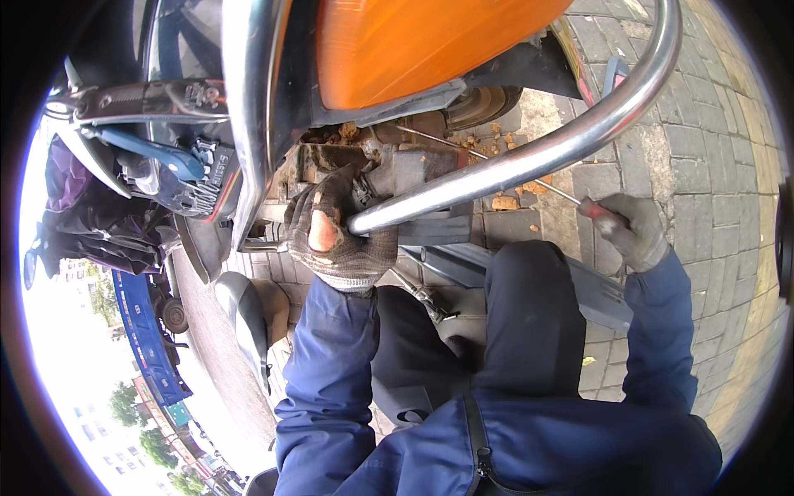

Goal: The person kneels beside a scooter and uses a screwdriver to loosen and remove fasteners from the rear wheel area. They detach a plastic cover and set it aside, then reach into the exposed engine compartment to adjust internal components.

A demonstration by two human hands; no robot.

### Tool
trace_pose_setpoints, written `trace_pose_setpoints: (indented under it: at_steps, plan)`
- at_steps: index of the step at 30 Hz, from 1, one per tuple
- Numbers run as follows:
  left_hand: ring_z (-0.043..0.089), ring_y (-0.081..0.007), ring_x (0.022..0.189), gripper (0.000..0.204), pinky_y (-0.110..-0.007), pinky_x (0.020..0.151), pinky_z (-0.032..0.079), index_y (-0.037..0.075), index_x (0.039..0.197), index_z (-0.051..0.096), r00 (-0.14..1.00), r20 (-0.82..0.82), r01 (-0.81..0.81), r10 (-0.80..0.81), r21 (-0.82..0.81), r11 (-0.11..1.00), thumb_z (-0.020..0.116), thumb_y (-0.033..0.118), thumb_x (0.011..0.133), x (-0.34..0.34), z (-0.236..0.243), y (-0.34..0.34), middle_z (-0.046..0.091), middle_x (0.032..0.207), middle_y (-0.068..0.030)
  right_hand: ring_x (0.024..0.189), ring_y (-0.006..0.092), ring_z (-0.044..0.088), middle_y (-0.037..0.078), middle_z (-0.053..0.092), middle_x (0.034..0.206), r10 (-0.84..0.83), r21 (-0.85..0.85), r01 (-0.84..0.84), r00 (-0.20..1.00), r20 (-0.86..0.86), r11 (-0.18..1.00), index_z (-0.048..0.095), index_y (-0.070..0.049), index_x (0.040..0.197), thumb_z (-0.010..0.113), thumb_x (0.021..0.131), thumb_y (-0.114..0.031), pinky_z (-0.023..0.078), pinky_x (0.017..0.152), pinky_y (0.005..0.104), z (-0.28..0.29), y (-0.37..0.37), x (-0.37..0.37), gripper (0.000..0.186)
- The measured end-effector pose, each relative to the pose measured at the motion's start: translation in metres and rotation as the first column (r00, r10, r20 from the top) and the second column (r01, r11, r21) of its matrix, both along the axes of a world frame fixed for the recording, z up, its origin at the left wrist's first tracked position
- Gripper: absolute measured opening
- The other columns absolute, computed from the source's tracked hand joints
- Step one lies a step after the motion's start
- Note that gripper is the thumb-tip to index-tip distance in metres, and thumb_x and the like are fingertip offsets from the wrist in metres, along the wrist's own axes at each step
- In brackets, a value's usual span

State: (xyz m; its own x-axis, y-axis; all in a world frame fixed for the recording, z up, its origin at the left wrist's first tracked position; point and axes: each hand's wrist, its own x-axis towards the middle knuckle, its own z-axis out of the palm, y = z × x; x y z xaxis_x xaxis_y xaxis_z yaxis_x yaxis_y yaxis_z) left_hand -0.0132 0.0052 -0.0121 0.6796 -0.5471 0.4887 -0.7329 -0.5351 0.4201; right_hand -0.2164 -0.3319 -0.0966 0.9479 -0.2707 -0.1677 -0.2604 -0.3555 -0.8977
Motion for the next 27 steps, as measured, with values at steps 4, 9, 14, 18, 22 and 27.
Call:
trace_pose_setpoints:
  at_steps: [4, 9, 14, 18, 22, 27]
  plan:
    - [0.071, -0.0218, 0.088, 0.04, -0.033, 0.08, 0.056, -0.007, 0.119, 0.06, 0.994, 0.111, 0.004, -0.005, 0.005, 1.0, 0.07, 0.019, 0.09, 0.002, 0.003, -0.005, 0.072, 0.101, -0.0185, 0.07, 0.0283, 0.069, 0.019, 0.067, 0.073, 0.188, -0.249, -0.172, 0.981, 0.041, 0.953, 0.073, 0.0, 0.098, 0.066, 0.092, -0.025, 0.054, 0.069, 0.0418, 0.023, 0.007, 0.063, 0.027]
    - [0.072, -0.022, 0.085, 0.039, -0.032, 0.078, 0.056, -0.005, 0.119, 0.061, 0.989, 0.146, -0.023, 0.017, 0.041, 0.999, 0.07, 0.016, 0.088, -0.001, 0.01, -0.01, 0.073, 0.1, -0.0176, 0.079, 0.036, 0.071, 0.019, 0.072, 0.083, 0.126, -0.257, -0.104, 0.989, 0.071, 0.961, 0.074, -0.004, 0.095, 0.066, 0.093, -0.036, 0.055, 0.076, 0.0459, 0.001, 0.048, 0.145, 0.034]
    - [0.072, -0.0232, 0.081, 0.035, -0.031, 0.075, 0.056, -0.005, 0.113, 0.066, 0.981, 0.192, 0.009, -0.009, 0.003, 1.0, 0.072, 0.014, 0.085, -0.001, 0.012, -0.01, 0.072, 0.092, -0.0166, 0.073, 0.0327, 0.069, 0.019, 0.07, 0.079, 0.068, -0.262, -0.022, 0.984, 0.165, 0.965, 0.073, -0.002, 0.094, 0.068, 0.093, -0.037, 0.054, 0.072, 0.0445, -0.02, 0.066, 0.115, 0.035]
    - [0.071, -0.0219, 0.079, 0.035, -0.031, 0.072, 0.056, -0.004, 0.113, 0.067, 0.985, 0.17, 0.017, -0.007, -0.057, 0.998, 0.071, 0.017, 0.086, 0.002, 0.008, -0.012, 0.071, 0.091, -0.0151, 0.069, 0.0294, 0.067, 0.018, 0.067, 0.073, 0.102, -0.204, -0.089, 0.993, 0.055, 0.975, 0.073, 0.001, 0.094, 0.069, 0.093, -0.038, 0.054, 0.069, 0.0434, -0.002, 0.03, 0.102, 0.039]
    - [0.071, -0.0218, 0.079, 0.035, -0.031, 0.072, 0.056, -0.004, 0.113, 0.067, 0.982, 0.189, 0.0, 0.008, -0.044, 0.999, 0.071, 0.017, 0.086, 0.0, 0.008, -0.012, 0.072, 0.092, -0.0145, 0.073, 0.0303, 0.069, 0.018, 0.068, 0.075, 0.169, -0.356, -0.136, 0.984, 0.062, 0.924, 0.074, -0.002, 0.097, 0.071, 0.092, -0.043, 0.054, 0.072, 0.0437, 0.003, 0.033, 0.119, 0.042]
    - [0.071, -0.0228, 0.082, 0.036, -0.032, 0.074, 0.056, -0.004, 0.115, 0.066, 0.981, 0.194, -0.001, 0.005, -0.024, 1.0, 0.07, 0.016, 0.086, 0.002, 0.008, -0.01, 0.072, 0.095, -0.0157, 0.075, 0.0294, 0.07, 0.017, 0.069, 0.075, 0.037, -0.248, 0.011, 0.981, 0.188, 0.969, 0.073, -0.006, 0.099, 0.072, 0.091, -0.041, 0.055, 0.071, 0.0422, -0.03, 0.058, 0.111, 0.036]
